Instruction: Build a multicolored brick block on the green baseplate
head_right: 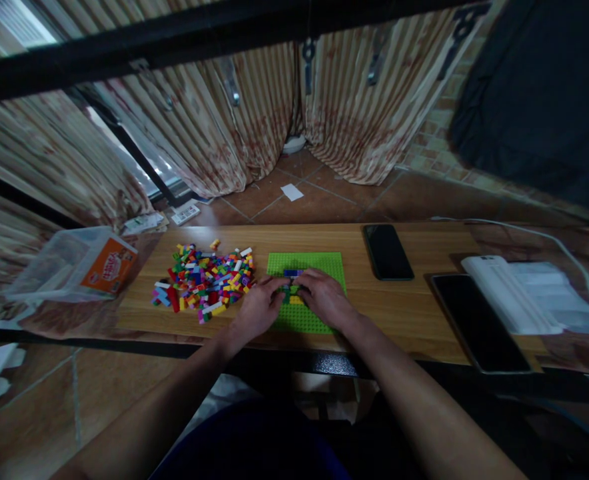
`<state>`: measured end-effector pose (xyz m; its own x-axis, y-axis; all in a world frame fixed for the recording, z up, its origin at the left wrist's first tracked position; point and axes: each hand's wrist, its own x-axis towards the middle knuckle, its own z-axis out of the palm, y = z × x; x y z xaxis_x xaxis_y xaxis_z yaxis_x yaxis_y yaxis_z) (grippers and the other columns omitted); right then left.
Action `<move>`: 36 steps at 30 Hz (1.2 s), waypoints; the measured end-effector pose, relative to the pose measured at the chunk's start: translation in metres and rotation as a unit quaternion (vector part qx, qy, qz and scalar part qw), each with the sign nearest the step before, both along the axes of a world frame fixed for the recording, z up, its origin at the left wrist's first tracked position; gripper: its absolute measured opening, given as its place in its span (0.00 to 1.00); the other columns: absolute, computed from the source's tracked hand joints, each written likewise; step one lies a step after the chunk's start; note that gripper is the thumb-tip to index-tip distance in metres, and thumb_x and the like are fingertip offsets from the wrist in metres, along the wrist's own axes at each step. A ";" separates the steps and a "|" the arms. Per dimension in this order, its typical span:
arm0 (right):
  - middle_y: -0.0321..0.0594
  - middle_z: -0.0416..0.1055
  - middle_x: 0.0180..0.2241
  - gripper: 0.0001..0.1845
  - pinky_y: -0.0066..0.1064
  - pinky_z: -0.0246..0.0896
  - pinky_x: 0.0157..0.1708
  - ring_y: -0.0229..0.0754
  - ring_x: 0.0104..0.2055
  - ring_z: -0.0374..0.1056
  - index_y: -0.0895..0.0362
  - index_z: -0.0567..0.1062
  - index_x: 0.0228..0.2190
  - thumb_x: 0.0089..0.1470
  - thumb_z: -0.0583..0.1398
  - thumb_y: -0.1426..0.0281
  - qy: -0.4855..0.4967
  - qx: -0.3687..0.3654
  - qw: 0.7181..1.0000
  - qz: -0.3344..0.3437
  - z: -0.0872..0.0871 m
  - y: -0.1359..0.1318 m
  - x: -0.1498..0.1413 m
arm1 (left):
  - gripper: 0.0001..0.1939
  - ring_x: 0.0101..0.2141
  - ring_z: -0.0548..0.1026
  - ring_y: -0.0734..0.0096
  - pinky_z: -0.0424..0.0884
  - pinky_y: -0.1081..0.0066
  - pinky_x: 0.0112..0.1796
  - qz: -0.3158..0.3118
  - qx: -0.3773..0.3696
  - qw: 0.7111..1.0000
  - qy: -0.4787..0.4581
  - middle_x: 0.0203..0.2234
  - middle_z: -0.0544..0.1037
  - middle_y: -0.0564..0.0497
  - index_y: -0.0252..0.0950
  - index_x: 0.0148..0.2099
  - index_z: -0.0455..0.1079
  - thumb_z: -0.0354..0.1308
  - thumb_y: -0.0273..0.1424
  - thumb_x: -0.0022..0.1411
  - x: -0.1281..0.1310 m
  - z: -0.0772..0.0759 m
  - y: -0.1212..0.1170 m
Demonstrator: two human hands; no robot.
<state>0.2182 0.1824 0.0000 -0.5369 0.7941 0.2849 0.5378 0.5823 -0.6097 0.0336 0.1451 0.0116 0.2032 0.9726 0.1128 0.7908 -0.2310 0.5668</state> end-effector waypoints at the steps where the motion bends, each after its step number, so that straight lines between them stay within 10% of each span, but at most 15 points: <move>1: 0.41 0.73 0.40 0.11 0.39 0.64 0.45 0.45 0.44 0.69 0.53 0.76 0.39 0.55 0.58 0.75 -0.001 0.007 1.000 0.009 0.000 0.000 0.000 | 0.17 0.43 0.75 0.66 0.71 0.66 0.48 -0.007 0.002 1.000 0.007 0.44 0.76 0.47 0.38 0.52 0.70 0.51 0.24 0.61 0.000 -0.001 0.000; 18: 0.41 0.78 0.38 0.16 0.39 0.65 0.45 0.44 0.41 0.71 0.52 0.78 0.35 0.56 0.54 0.79 0.026 0.064 0.998 0.004 -0.013 -0.004 -0.008 | 0.08 0.43 0.73 0.66 0.71 0.67 0.47 0.023 0.034 0.997 0.059 0.43 0.75 0.48 0.38 0.44 0.71 0.54 0.28 0.63 0.009 -0.004 -0.008; 36: 0.43 0.71 0.44 0.15 0.45 0.63 0.50 0.48 0.49 0.66 0.52 0.76 0.45 0.54 0.59 0.71 -0.012 0.032 0.999 -0.026 -0.002 -0.003 -0.001 | 0.20 0.53 0.67 0.58 0.65 0.56 0.54 0.008 0.046 0.995 0.093 0.52 0.69 0.42 0.36 0.56 0.66 0.51 0.28 0.62 0.012 -0.006 -0.010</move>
